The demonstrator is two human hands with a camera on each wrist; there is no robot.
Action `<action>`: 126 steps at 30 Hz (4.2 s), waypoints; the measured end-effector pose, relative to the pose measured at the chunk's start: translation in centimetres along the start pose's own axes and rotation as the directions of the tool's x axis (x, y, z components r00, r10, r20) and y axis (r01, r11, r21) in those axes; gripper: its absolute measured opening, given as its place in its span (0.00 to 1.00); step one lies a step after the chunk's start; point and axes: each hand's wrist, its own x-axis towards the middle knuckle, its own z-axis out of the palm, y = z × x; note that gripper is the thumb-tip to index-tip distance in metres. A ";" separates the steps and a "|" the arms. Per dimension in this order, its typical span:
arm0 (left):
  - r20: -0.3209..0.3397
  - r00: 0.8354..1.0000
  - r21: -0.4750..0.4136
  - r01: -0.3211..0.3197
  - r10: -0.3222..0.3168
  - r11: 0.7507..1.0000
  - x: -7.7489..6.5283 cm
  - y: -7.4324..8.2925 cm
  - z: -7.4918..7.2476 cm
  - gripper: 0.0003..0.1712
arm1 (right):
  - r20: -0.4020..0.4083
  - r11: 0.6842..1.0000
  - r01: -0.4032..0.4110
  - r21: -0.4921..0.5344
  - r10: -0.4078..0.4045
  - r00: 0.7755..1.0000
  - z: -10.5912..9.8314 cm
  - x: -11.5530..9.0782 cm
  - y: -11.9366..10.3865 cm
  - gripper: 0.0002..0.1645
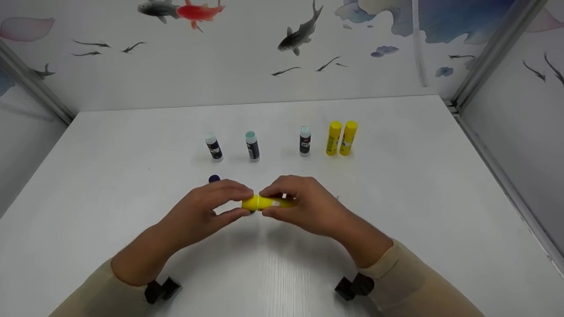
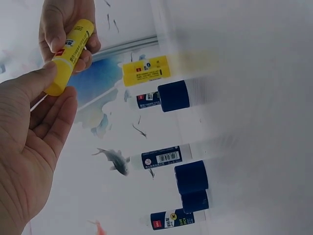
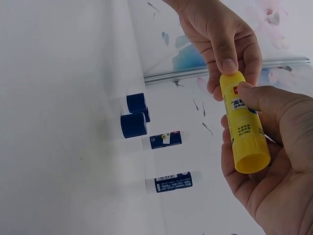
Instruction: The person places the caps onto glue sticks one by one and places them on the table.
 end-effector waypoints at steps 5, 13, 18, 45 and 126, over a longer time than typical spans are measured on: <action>-0.006 1.000 0.014 -0.003 0.003 1.000 -0.1 0.1 0.1 0.19 | -0.002 1.000 0.003 0.005 -0.003 1.000 0.1 0.0 -0.1 0.17; -0.021 1.000 0.011 -0.009 0.010 1.000 0.0 0.0 0.5 0.20 | -0.018 1.000 0.026 0.004 -0.026 1.000 0.1 -0.2 -0.1 0.16; -0.035 0.999 0.008 -0.016 0.016 1.000 0.0 0.1 0.7 0.20 | -0.024 0.999 0.044 0.008 -0.044 0.999 0.1 -0.2 -0.1 0.16; -0.068 0.997 -0.004 -0.040 0.040 0.999 -0.2 0.4 1.0 0.18 | -0.027 0.992 0.106 0.068 -0.104 0.994 0.2 -0.3 0.1 0.18; -0.053 0.996 0.084 0.070 -0.066 0.994 -0.7 -0.7 -1.5 0.21 | -0.007 0.996 -0.038 -0.085 0.037 0.999 -1.4 -0.5 -0.1 0.23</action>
